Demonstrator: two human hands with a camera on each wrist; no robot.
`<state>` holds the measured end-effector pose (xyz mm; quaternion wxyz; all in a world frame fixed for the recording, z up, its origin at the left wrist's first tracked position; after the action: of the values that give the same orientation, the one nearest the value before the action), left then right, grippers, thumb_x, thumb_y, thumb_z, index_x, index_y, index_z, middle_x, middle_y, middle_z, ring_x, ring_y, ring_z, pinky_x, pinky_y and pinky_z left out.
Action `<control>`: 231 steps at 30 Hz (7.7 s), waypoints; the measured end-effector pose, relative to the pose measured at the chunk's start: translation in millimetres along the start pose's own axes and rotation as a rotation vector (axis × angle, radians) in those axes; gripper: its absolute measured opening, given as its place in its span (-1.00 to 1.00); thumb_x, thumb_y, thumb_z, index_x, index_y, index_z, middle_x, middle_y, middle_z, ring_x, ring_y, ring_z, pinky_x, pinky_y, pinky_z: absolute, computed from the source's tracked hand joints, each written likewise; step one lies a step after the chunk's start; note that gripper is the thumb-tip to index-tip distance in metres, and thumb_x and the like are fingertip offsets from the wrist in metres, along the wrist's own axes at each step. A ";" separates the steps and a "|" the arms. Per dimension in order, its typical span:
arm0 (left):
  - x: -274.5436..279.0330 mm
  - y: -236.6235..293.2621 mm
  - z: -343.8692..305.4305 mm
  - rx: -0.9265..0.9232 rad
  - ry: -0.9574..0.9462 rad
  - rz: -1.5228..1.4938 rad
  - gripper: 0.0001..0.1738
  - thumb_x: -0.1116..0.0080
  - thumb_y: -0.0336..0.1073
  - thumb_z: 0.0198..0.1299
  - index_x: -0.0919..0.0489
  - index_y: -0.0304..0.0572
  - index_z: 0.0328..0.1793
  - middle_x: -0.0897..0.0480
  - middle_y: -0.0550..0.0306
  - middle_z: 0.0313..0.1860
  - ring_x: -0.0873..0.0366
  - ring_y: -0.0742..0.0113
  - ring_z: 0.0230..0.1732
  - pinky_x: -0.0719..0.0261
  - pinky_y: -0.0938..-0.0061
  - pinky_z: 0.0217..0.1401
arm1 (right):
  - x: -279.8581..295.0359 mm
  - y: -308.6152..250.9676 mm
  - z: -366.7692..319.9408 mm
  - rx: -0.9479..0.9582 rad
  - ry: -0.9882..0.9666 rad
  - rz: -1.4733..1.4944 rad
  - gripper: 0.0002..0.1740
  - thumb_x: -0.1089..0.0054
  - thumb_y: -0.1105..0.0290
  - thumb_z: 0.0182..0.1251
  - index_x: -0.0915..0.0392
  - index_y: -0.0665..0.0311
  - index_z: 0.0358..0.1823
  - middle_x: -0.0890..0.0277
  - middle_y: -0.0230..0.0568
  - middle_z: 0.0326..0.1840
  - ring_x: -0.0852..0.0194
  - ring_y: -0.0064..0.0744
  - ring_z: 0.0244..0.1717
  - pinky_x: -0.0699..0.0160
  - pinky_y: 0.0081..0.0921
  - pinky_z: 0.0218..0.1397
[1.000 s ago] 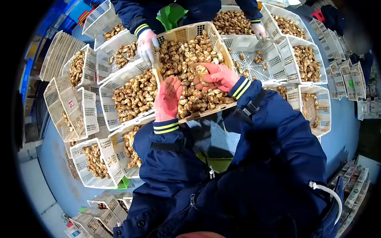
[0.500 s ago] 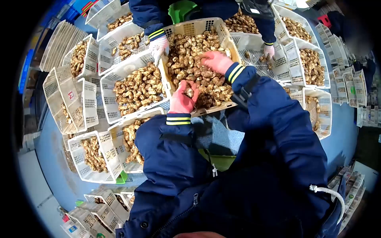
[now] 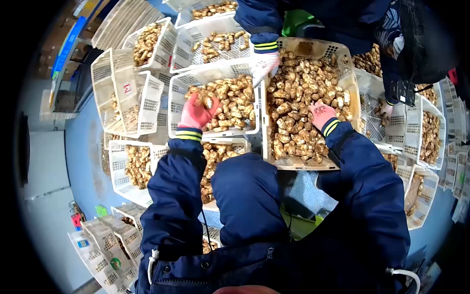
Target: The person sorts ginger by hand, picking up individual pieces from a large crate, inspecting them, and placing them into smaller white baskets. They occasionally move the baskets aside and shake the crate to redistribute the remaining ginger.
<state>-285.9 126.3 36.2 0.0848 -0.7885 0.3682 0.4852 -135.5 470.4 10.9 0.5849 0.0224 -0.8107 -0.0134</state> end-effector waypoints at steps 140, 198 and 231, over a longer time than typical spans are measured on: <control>-91.0 -238.7 -104.6 -0.197 -0.129 0.456 -0.54 -0.03 -0.21 0.21 -0.29 -0.16 0.20 -0.45 0.23 -0.31 -0.45 0.44 -0.31 -0.49 0.48 -0.13 | 130.6 -41.8 -136.1 0.146 0.263 1.348 -0.51 -0.09 0.52 0.08 -0.31 0.35 0.11 -0.38 -0.23 0.06 -0.32 -0.51 0.07 -0.28 -0.61 0.14; -84.0 -225.6 -113.7 -0.256 -0.091 0.182 -0.59 0.08 -0.17 0.25 -0.31 -0.31 0.11 -0.48 0.04 -0.04 -0.48 0.29 -0.12 -0.49 0.48 -0.10 | 45.4 8.1 2.7 -0.139 -0.152 0.698 -0.50 -0.01 0.13 0.14 -0.37 0.27 0.05 -0.49 -0.06 -0.08 -0.45 -0.30 -0.04 -0.43 -0.33 -0.03; -84.3 -242.1 -105.0 -0.204 -0.149 0.364 -0.59 0.04 -0.18 0.21 -0.36 -0.34 0.06 -0.52 -0.01 -0.16 -0.51 0.22 -0.19 -0.51 0.39 -0.12 | 96.6 -25.1 -123.3 -0.030 -0.214 2.172 -0.66 0.11 0.41 0.28 -0.29 0.40 0.06 -0.46 -0.08 -0.11 -0.49 -0.18 -0.12 -0.48 -0.30 0.00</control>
<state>-73.3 289.7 105.9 -0.0572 -0.6756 0.4462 0.5841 -48.3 440.9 140.1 0.2112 -0.7138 -0.4444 0.4985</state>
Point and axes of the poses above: each hand's wrist, its own z-axis towards the middle knuckle, its own x-axis out of the back of the hand, y = z × x, the point moved 6 cm from there along z, towards the middle knuckle
